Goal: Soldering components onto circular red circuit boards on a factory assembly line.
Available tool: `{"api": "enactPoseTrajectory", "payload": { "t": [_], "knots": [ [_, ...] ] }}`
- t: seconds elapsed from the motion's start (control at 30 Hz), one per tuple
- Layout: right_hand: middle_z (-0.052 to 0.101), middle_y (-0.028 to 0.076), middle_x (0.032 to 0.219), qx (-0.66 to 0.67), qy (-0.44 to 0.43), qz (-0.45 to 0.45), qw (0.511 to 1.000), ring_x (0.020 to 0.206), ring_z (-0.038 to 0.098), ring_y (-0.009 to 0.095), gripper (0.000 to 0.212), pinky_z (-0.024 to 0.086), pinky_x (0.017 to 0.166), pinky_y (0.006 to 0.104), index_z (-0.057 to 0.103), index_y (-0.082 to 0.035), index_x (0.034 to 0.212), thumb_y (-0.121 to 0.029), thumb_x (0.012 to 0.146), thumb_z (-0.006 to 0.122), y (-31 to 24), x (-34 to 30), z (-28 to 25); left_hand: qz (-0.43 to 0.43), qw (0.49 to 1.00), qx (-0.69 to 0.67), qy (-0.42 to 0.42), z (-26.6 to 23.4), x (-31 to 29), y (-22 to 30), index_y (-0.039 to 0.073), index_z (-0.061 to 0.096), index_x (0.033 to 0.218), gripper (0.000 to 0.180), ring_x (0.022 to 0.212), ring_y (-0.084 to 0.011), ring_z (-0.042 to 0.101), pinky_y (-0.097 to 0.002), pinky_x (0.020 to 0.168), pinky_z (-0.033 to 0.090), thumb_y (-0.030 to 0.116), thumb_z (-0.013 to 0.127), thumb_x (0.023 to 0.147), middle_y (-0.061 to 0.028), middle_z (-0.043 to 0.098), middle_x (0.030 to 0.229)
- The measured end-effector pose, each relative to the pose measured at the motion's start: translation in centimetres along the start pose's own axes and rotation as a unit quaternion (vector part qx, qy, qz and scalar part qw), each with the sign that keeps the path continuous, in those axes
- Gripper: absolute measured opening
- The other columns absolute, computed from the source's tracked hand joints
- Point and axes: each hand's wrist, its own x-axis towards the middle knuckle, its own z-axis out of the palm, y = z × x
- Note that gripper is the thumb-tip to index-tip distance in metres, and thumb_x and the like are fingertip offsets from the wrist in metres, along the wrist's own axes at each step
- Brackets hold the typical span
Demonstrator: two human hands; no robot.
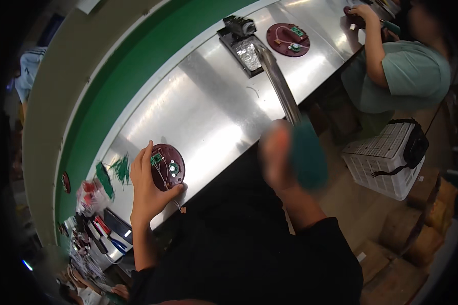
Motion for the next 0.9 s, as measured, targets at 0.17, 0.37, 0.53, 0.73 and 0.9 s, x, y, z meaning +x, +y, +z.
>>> {"api": "enactPoseTrajectory", "payload": {
  "t": [0.17, 0.37, 0.53, 0.73, 0.9],
  "knots": [
    [0.051, 0.0, 0.079, -0.163, 0.129, 0.018, 0.978, 0.058, 0.045, 0.006, 0.026, 0.043, 0.054, 0.0262, 0.058, 0.002, 0.127, -0.019, 0.111, 0.057, 1.7, 1.2, -1.3, 0.017, 0.973, 0.138, 0.184, 0.2, 5.0, 0.4, 0.01, 0.036, 0.166, 0.108, 0.151, -0.0482, 0.035, -0.0557, 0.123, 0.029, 0.031, 0.088, 0.073, -0.0296, 0.036, 0.164],
    [0.055, 0.001, 0.081, -0.062, 0.112, 0.03, 0.991, 0.06, 0.049, 0.007, 0.03, 0.045, 0.056, 0.0258, 0.057, 0.005, 0.13, -0.017, 0.11, 0.058, 0.6, -2.3, -2.6, 0.171, 0.957, 0.094, 0.215, -3.7, 12.6, 9.9, 0.01, 0.052, 0.155, 0.082, 0.151, -0.0453, 0.036, -0.0569, 0.124, 0.024, 0.026, 0.085, 0.081, -0.0264, 0.038, 0.165],
    [0.061, 0.003, 0.087, -0.199, -0.022, 0.051, 0.978, 0.066, 0.058, 0.01, 0.037, 0.051, 0.062, 0.0274, 0.058, 0.006, 0.135, -0.019, 0.108, 0.061, 1.2, -7.5, -6.0, 0.381, 0.904, 0.106, 0.16, -2.8, 24.1, 20.3, 0.008, 0.062, 0.143, 0.071, 0.144, -0.0415, 0.046, -0.0565, 0.117, 0.032, 0.04, 0.082, 0.083, -0.023, 0.054, 0.153],
    [0.073, 0.011, 0.105, -0.348, -0.198, -0.056, 0.915, 0.094, 0.071, 0.023, 0.046, 0.058, 0.085, 0.0383, 0.058, 0.001, 0.137, -0.013, 0.097, 0.076, -0.6, -7.5, -8.5, 0.295, 0.911, 0.262, -0.119, 7.1, 36.1, 26.1, 0.028, 0.043, 0.163, 0.112, 0.148, -0.0501, 0.042, -0.0919, 0.107, 0.021, 0.071, 0.086, 0.068, -0.0235, 0.052, 0.156],
    [0.057, 0.004, 0.078, -0.03, -0.006, 0.225, 0.974, 0.064, 0.059, 0.019, 0.036, 0.053, 0.06, 0.0351, 0.062, -0.002, 0.127, -0.033, 0.11, 0.055, -0.4, -12.4, -12.7, 0.154, 0.962, 0.204, -0.092, 17.9, 37.2, 30.6, 0.032, 0.055, 0.153, 0.109, 0.141, -0.0542, 0.042, -0.0725, 0.102, 0.044, 0.055, 0.101, 0.057, -0.0312, 0.048, 0.15]
  ]
}}
